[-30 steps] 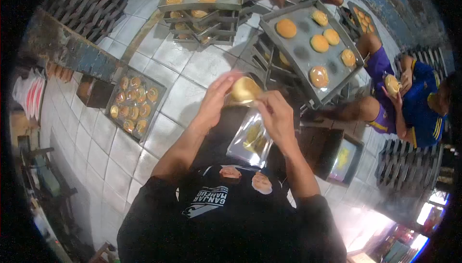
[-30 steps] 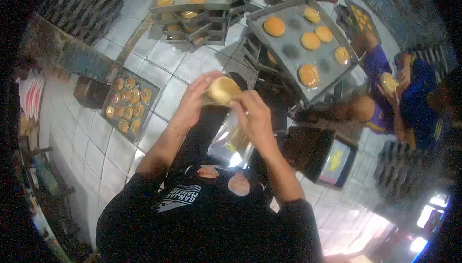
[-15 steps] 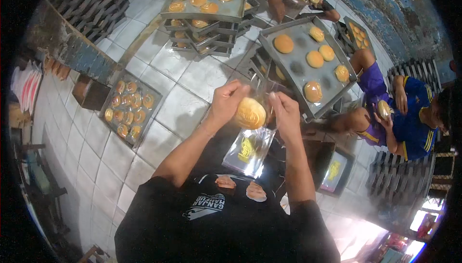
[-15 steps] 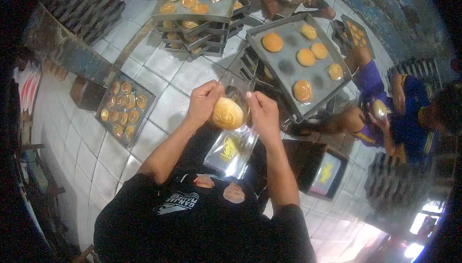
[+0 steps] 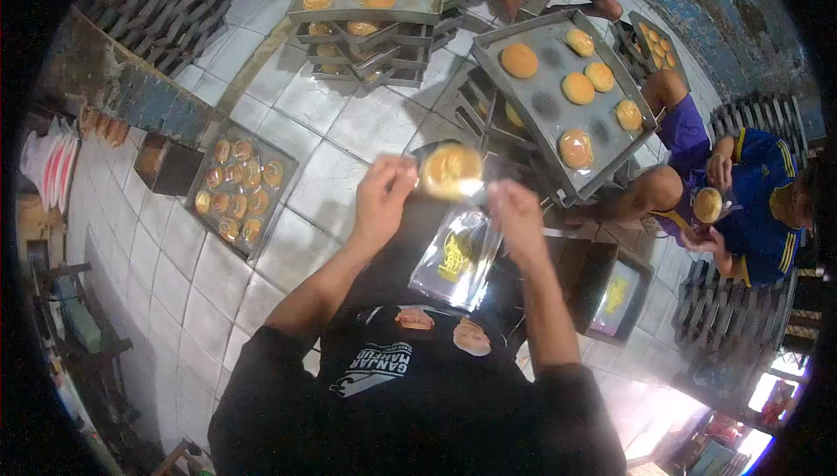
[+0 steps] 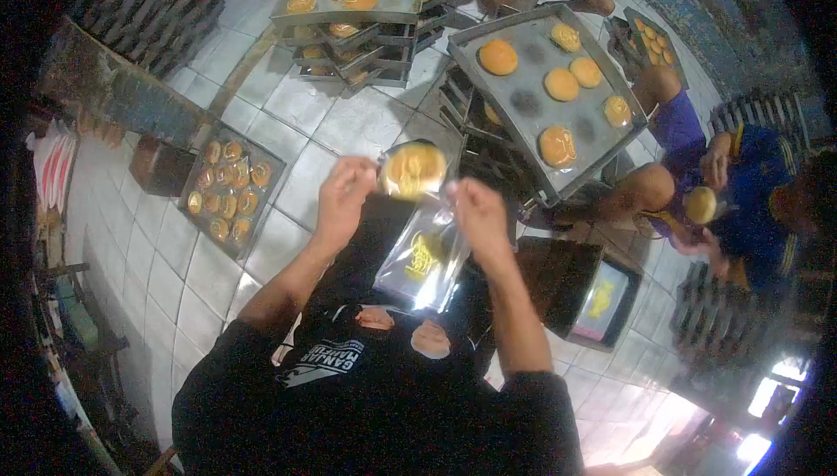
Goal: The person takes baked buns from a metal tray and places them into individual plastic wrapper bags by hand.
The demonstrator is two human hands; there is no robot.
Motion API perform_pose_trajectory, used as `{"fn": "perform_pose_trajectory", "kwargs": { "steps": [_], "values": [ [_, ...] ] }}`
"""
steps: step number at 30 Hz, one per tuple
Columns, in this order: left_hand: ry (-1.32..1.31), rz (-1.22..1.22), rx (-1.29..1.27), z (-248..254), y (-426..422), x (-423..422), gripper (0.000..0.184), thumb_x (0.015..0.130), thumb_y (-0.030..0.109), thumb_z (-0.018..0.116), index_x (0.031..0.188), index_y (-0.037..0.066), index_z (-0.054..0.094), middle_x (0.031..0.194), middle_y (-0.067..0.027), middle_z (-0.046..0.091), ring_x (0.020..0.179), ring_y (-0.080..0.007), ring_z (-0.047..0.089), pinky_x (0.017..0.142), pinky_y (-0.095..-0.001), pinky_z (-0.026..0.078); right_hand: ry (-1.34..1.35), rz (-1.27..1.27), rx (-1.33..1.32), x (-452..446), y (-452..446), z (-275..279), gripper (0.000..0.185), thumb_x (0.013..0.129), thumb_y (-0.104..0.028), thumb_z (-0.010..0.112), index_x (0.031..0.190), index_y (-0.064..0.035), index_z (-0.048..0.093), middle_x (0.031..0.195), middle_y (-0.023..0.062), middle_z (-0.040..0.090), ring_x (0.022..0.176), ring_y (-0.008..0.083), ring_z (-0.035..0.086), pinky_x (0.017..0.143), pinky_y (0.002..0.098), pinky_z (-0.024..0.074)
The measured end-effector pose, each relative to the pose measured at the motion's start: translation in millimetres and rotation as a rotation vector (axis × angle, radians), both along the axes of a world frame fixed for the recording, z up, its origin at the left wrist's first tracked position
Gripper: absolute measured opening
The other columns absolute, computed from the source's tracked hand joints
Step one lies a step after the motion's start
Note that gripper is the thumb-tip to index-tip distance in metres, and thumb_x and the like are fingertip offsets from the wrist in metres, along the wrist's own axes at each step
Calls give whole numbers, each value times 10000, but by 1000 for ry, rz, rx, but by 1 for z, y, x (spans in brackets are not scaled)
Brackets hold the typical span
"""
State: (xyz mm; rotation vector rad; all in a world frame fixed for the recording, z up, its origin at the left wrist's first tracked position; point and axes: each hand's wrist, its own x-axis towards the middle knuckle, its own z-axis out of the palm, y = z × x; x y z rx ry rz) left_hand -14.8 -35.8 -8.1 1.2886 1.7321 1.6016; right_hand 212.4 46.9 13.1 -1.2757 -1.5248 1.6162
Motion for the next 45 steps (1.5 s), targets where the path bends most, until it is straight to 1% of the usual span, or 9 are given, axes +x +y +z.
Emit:
{"fn": "perform_pose_trajectory", "kwargs": {
  "steps": [7,11,16,20,35,39,40,43,45],
  "values": [
    [-652,-237,-248,-33,7,4,210,1001,130,613,1050,-35,734,965,-27,722,921,-113,632,870,-282,486,207,-228,-329,-7,-47,-25,288,1073,-275,586,922,-52,689,693,-36,541,576,59,504,514,222,406],
    [-970,-338,-8,8,57,36,230,1001,147,646,1149,-28,676,1205,-98,695,1074,-151,619,920,-301,485,-57,-276,175,25,4,23,244,1043,-169,607,1125,45,692,976,107,735,802,131,686,743,333,589],
    [-167,-393,-61,-5,46,50,393,980,132,650,1357,25,612,1448,-149,587,1341,-308,555,1138,-416,425,-737,-229,1122,63,72,10,357,976,-140,671,1268,58,615,1387,254,600,1242,350,626,1067,436,492],
    [750,-436,-58,-8,-10,45,458,856,105,724,1310,88,674,1493,-176,548,1423,-408,465,1169,-483,396,-667,-40,706,72,16,-27,464,935,-133,705,1351,21,572,1477,282,511,1370,453,494,1151,469,407],
    [872,-624,226,0,-22,29,234,910,110,732,1142,85,749,1485,-214,563,1423,-407,483,1156,-483,424,-735,373,807,57,-57,26,556,755,-92,811,1276,-76,618,1321,163,586,1304,406,512,1175,568,348],
    [58,-374,46,18,-35,47,238,923,110,734,1142,21,761,1313,-222,684,1262,-367,633,1042,-412,515,-551,463,782,69,-49,55,199,830,-57,735,1027,-78,712,960,122,654,1032,326,652,1073,478,495],
    [-9,-700,-328,24,-29,30,226,940,122,724,1133,10,764,1187,-191,728,1103,-324,691,953,-391,549,-451,467,737,64,-37,85,123,854,-73,741,975,-70,716,925,119,675,956,315,677,937,404,567],
    [-419,-925,-488,10,-20,25,203,1003,166,670,1034,-8,770,858,-100,772,690,-192,717,706,-331,584,109,200,-125,126,32,45,286,964,-252,724,1071,13,719,930,47,732,882,139,691,756,324,565],
    [-645,-575,-609,7,-1,14,192,1021,172,644,1044,12,750,866,-99,763,709,-164,708,674,-308,573,-1030,272,490,137,83,19,329,977,-261,685,1157,15,689,1010,134,751,931,247,726,819,351,557]
  ]
}}
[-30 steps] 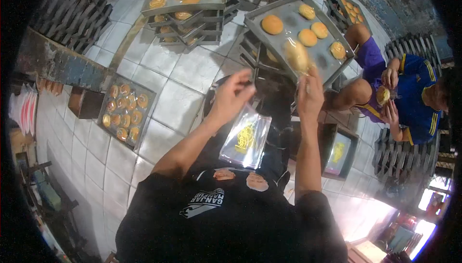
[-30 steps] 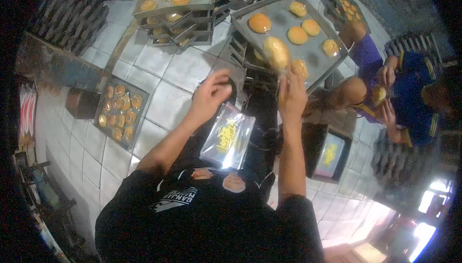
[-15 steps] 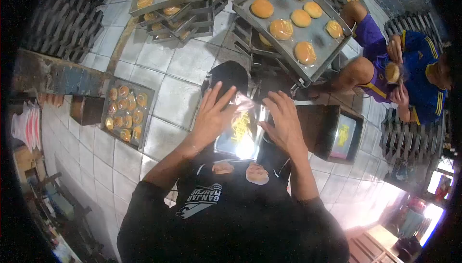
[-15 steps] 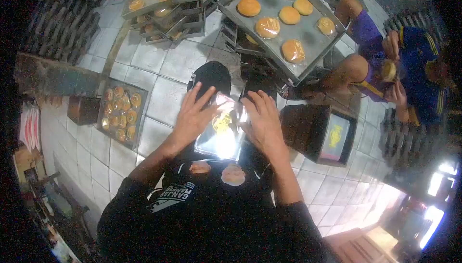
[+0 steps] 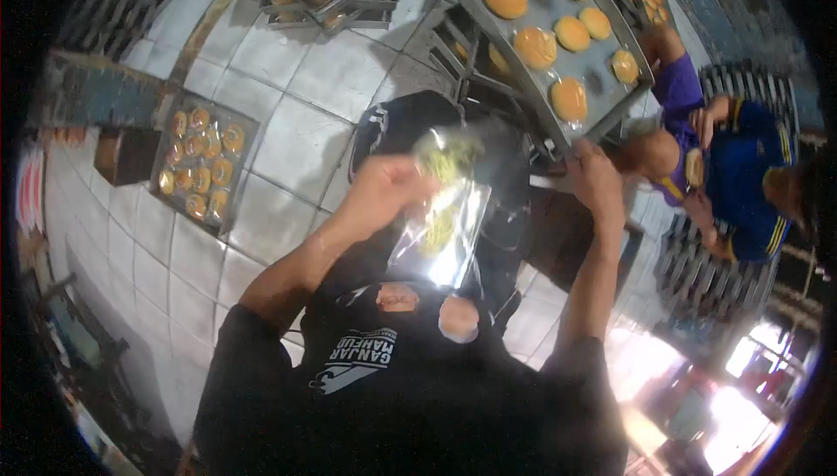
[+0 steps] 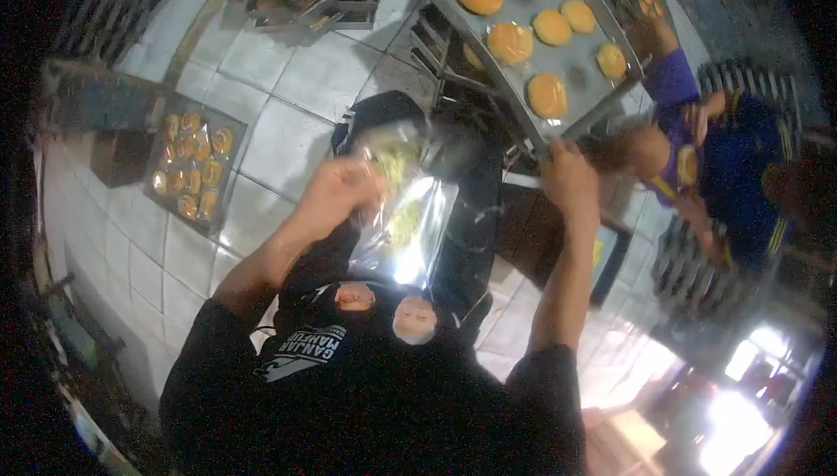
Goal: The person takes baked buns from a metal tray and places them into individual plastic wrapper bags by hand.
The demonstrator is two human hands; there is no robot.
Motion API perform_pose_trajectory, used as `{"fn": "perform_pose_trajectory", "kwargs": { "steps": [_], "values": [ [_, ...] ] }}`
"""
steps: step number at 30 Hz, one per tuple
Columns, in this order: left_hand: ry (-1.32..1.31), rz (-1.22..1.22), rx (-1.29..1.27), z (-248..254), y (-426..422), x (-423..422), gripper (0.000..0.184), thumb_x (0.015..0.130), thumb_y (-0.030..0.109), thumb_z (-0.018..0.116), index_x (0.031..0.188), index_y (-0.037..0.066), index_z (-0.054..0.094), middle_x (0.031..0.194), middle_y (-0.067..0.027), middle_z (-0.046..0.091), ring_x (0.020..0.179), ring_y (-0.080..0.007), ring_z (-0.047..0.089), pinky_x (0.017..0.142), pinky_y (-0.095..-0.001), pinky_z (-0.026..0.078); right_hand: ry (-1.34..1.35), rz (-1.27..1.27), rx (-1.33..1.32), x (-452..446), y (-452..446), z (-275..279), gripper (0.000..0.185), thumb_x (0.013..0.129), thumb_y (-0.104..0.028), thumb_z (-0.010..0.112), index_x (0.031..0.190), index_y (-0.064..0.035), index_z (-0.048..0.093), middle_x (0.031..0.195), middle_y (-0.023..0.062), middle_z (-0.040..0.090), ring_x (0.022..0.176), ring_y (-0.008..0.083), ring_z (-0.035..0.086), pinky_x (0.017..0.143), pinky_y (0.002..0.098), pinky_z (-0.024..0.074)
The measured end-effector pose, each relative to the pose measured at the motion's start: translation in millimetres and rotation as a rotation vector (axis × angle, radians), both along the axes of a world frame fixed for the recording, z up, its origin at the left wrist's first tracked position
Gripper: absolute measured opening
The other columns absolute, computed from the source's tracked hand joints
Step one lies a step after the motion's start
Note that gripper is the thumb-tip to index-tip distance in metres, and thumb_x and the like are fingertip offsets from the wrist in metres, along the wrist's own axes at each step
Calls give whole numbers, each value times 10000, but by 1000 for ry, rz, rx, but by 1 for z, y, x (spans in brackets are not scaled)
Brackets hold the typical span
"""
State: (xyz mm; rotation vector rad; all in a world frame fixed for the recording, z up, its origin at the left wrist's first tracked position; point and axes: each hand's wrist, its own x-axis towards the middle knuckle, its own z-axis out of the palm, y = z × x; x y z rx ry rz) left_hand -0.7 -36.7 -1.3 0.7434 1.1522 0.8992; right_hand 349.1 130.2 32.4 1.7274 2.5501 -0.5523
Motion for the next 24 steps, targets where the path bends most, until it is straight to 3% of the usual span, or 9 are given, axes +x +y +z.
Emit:
{"fn": "perform_pose_trajectory", "kwargs": {
  "steps": [1,3,5,7,9,12,16,21,24],
  "values": [
    [-104,181,-22,1,10,-3,213,1046,207,621,1080,15,708,865,-122,758,696,-152,700,648,-293,567,-714,313,382,13,24,-9,349,984,-260,670,1195,19,674,1049,166,753,960,289,732,844,364,551],
    [-224,368,-9,-11,27,1,220,1053,217,616,1090,12,689,867,-124,758,691,-148,697,641,-285,564,56,156,162,1,89,-16,279,1018,-227,633,1141,22,658,908,62,694,896,178,685,777,324,530],
    [-331,523,-28,-18,36,9,244,1070,244,600,1032,11,663,857,-128,754,685,-144,694,630,-258,554,240,131,137,-26,153,-28,338,1014,-290,647,1151,19,667,953,66,705,916,153,652,776,316,500],
    [-299,486,9,-29,36,14,242,1070,236,596,1052,3,663,874,-131,752,724,-163,720,657,-257,562,231,149,-13,-82,195,-8,416,1033,-377,620,1168,13,668,1008,85,711,983,166,642,819,317,499],
    [-264,455,53,-31,37,11,240,1066,225,599,1074,-6,664,870,-126,744,755,-176,743,684,-258,574,335,88,-110,-109,255,-45,546,1038,-468,569,1278,15,655,1094,184,738,988,320,706,894,391,527],
    [-298,577,-3,-35,39,9,248,1070,244,597,1003,10,646,872,-157,749,714,-187,725,644,-286,585,244,-31,-55,-150,311,-93,673,1010,-540,614,1383,21,617,1229,160,710,1136,244,648,942,387,506],
    [-312,664,-40,-31,46,8,284,1085,253,570,1114,-17,652,969,-164,744,837,-206,750,689,-281,590,312,-206,-20,-180,307,-123,768,930,-636,644,1280,47,650,1093,224,736,1064,365,698,927,433,512],
    [-370,715,-26,-39,51,8,357,1101,311,510,1247,-7,582,1127,-222,730,970,-276,749,749,-350,614,218,266,328,-173,287,-128,771,835,-538,785,1307,37,581,1198,279,691,1134,389,666,948,452,513],
    [-441,712,-84,-29,58,0,316,1098,273,505,1238,0,581,1162,-216,726,1023,-293,739,854,-396,606,229,110,121,-174,230,-59,605,858,-352,828,1259,36,595,1142,184,702,1085,312,668,956,390,502]
  ]
}}
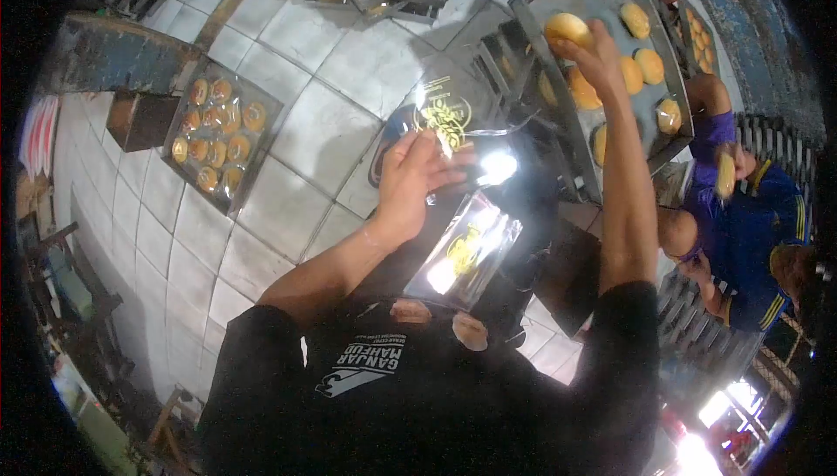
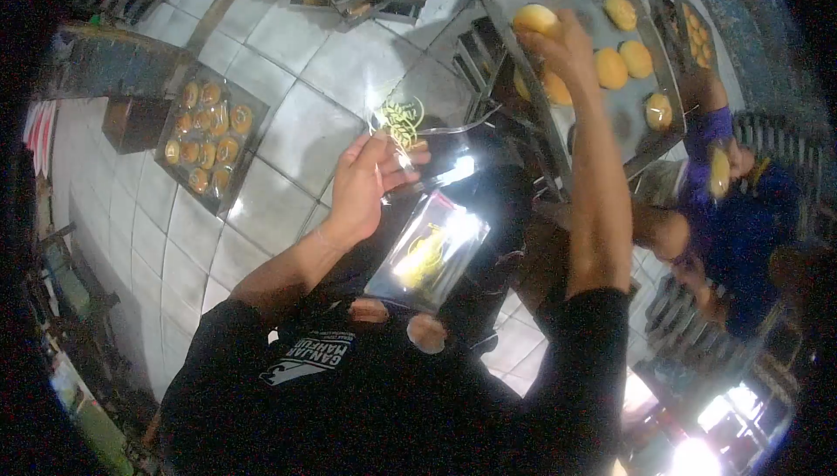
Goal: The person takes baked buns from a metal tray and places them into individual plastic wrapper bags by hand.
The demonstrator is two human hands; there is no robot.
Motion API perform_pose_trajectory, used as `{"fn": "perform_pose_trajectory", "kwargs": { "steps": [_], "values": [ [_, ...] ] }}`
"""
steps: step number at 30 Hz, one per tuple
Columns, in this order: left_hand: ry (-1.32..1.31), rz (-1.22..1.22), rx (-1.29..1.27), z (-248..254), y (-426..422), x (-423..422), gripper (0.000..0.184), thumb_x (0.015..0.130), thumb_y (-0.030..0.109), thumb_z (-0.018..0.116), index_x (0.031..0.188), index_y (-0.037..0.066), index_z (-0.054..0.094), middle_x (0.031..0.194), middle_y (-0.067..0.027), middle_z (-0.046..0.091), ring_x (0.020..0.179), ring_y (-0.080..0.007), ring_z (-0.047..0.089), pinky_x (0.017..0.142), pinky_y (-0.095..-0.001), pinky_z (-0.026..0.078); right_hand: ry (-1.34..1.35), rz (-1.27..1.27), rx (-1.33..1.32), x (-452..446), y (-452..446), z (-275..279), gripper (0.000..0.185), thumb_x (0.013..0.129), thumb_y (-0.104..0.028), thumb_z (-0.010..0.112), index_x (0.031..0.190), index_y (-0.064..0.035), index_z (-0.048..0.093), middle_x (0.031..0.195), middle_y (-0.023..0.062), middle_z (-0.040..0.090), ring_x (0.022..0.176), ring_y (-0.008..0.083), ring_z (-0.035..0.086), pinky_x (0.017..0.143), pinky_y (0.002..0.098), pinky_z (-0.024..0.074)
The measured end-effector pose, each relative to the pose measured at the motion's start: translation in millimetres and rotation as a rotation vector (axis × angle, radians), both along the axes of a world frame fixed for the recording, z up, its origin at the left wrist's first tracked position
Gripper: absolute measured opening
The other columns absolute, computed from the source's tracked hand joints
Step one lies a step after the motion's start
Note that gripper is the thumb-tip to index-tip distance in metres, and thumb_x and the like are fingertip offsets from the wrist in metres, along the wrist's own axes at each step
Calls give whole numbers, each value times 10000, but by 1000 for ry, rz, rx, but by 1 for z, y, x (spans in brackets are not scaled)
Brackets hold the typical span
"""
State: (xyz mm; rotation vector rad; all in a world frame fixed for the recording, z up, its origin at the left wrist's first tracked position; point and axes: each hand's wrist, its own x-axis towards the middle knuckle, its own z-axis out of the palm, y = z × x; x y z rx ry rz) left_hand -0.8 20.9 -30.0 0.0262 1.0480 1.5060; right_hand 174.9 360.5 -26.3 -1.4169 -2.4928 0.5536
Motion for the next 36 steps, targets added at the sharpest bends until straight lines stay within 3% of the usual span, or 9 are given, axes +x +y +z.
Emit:
{"fn": "perform_pose_trajectory", "kwargs": {
  "steps": [5,8,10,14,20,24,29,33,36],
  "values": [
    [-163,61,5,-6,16,-33,250,1062,224,576,1204,22,610,1235,-182,701,1179,-290,679,973,-411,568,936,-121,-171,11,-145,107,505,923,-270,773,1303,-6,570,1194,88,672,1071,193,658,949,330,513],
    [-203,111,11,-32,37,-39,220,1048,163,581,1182,-8,614,1161,-177,705,1083,-309,720,910,-437,603,758,-228,-275,2,-268,138,539,810,-117,846,1268,-1,586,1223,133,679,1125,269,678,937,378,553],
    [-198,53,21,-30,44,-27,233,1041,195,607,1176,5,622,1173,-167,709,1079,-293,716,897,-412,607,485,244,247,17,-300,96,538,733,-7,830,1223,-37,610,1201,159,663,1145,348,668,923,393,566],
    [-208,-107,34,22,38,16,266,1042,255,617,1184,31,633,1186,-142,714,1018,-280,720,823,-374,623,425,211,421,38,-312,41,505,682,114,722,1142,-63,612,1245,169,611,1109,387,644,901,428,579],
    [-288,-288,81,51,-8,32,363,1069,373,506,1236,81,641,1222,-78,712,1148,-223,671,1002,-446,524,388,154,568,19,-329,85,522,699,68,771,1182,-51,614,1197,188,652,1138,391,635,1039,540,496],
    [-456,-219,41,5,-9,-11,477,1050,451,450,1228,53,643,1186,-152,709,1075,-297,690,1000,-467,538,544,201,61,-13,-363,53,598,748,3,827,1305,-30,613,1282,167,667,1199,374,642,1159,552,401],
    [-248,26,78,34,-28,19,463,1053,448,498,1225,40,634,1149,-153,715,1087,-307,682,1025,-444,523,483,221,148,-18,-344,49,513,860,-11,725,1356,-18,596,1356,210,635,1270,393,610,1163,573,388],
    [-455,-178,177,21,-24,2,414,1056,395,550,1304,68,599,1235,-97,689,1170,-263,650,1057,-415,494,534,257,-27,-19,-355,63,541,849,26,674,1380,-8,577,1393,234,608,1312,400,582,1176,583,366],
    [84,-153,223,47,-39,45,441,1060,375,570,1412,113,532,1341,-32,627,1253,-196,603,1046,-393,493,318,272,368,-12,-334,45,531,862,29,631,1389,1,567,1403,247,595,1351,402,551,1187,586,348]
  ]
}}
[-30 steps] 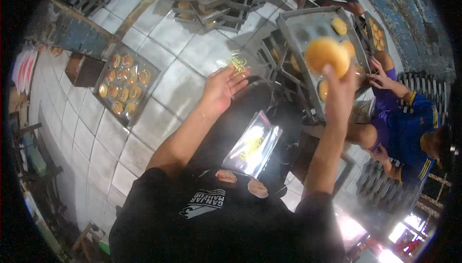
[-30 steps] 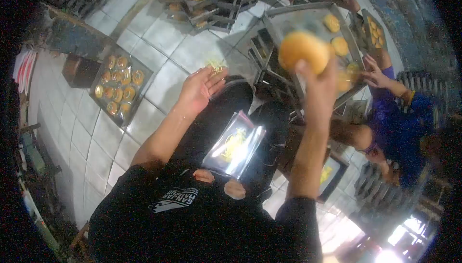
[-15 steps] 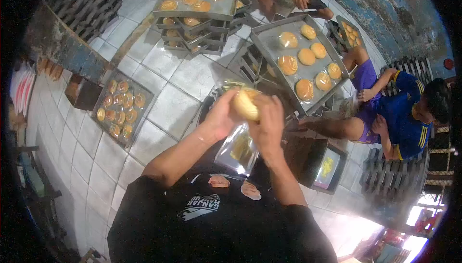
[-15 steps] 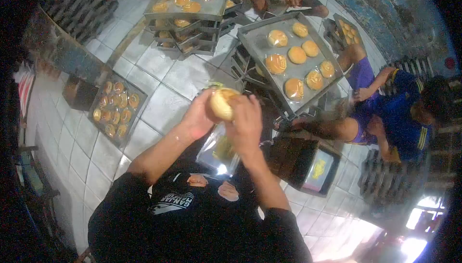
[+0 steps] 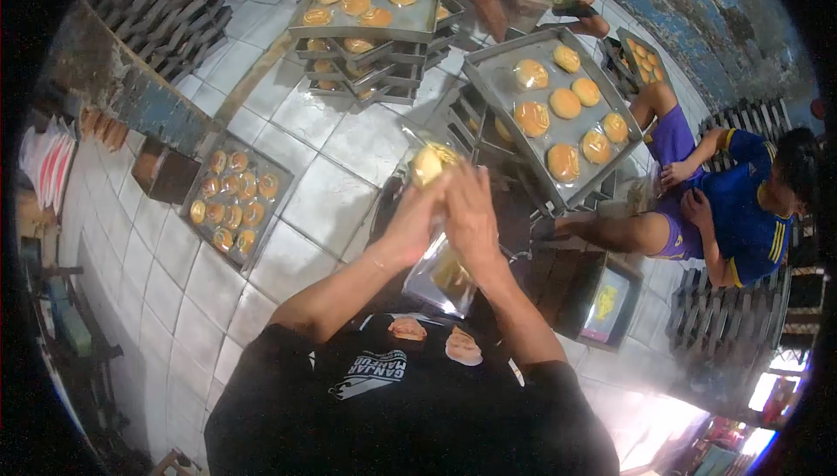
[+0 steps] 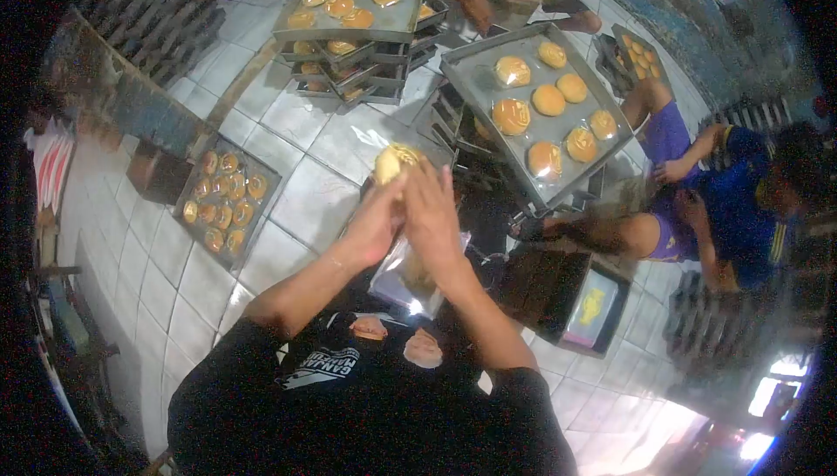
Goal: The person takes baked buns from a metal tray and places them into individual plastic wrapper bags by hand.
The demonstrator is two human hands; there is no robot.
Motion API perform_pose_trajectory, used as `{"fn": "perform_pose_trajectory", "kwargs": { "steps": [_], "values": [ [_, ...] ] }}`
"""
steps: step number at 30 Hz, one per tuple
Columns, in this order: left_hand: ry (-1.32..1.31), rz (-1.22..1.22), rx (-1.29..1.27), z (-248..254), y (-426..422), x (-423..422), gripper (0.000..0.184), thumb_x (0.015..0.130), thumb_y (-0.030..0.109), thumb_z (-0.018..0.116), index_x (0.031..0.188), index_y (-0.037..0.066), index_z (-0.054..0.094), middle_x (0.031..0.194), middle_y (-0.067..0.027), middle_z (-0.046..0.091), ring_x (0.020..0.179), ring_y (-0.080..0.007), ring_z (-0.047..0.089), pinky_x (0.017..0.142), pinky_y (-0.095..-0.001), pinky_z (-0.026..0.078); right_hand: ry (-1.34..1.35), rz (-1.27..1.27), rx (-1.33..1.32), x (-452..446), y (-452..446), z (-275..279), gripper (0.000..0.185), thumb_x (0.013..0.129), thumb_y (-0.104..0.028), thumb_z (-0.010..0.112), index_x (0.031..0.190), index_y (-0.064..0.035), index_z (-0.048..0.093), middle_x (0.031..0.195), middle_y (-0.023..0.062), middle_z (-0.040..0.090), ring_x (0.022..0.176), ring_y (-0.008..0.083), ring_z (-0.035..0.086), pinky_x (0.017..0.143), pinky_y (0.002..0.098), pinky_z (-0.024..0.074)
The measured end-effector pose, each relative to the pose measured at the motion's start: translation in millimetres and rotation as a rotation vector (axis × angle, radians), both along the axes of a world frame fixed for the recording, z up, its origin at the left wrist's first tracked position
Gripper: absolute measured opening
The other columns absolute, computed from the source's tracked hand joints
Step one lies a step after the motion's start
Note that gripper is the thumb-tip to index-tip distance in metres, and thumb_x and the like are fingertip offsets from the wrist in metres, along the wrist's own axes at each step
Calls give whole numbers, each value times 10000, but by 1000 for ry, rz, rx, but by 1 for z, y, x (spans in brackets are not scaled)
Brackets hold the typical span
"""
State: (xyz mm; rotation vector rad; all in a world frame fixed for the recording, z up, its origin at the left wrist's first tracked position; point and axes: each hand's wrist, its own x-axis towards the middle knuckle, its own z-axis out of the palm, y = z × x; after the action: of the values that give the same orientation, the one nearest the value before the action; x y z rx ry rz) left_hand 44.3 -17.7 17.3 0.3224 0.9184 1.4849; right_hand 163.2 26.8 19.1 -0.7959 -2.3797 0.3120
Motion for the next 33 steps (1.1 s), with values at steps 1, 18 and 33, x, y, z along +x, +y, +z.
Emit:
{"fn": "perform_pose_trajectory", "kwargs": {
  "steps": [1,18,33],
  "values": [
    [-35,-12,14,1,1,-3,433,1059,377,570,1398,109,542,1320,-40,639,1238,-197,612,1047,-392,493,-27,6,-17,1,2,5,528,865,30,608,1389,3,549,1402,240,588,1371,417,519,1187,593,342],
    [-208,258,88,-17,47,3,397,1019,381,627,1296,98,603,1235,-65,686,1132,-264,659,1024,-432,525,-74,32,-89,-15,36,15,357,878,-88,704,1221,-42,617,1243,161,658,1184,363,636,1150,603,371],
    [-479,146,107,-29,58,-58,647,1090,575,340,1439,62,522,1420,-164,598,1326,-359,568,1135,-587,456,273,1160,-1578,10,-34,83,158,947,-61,720,839,-40,606,839,60,610,812,173,618,658,293,487]
  ]
}}
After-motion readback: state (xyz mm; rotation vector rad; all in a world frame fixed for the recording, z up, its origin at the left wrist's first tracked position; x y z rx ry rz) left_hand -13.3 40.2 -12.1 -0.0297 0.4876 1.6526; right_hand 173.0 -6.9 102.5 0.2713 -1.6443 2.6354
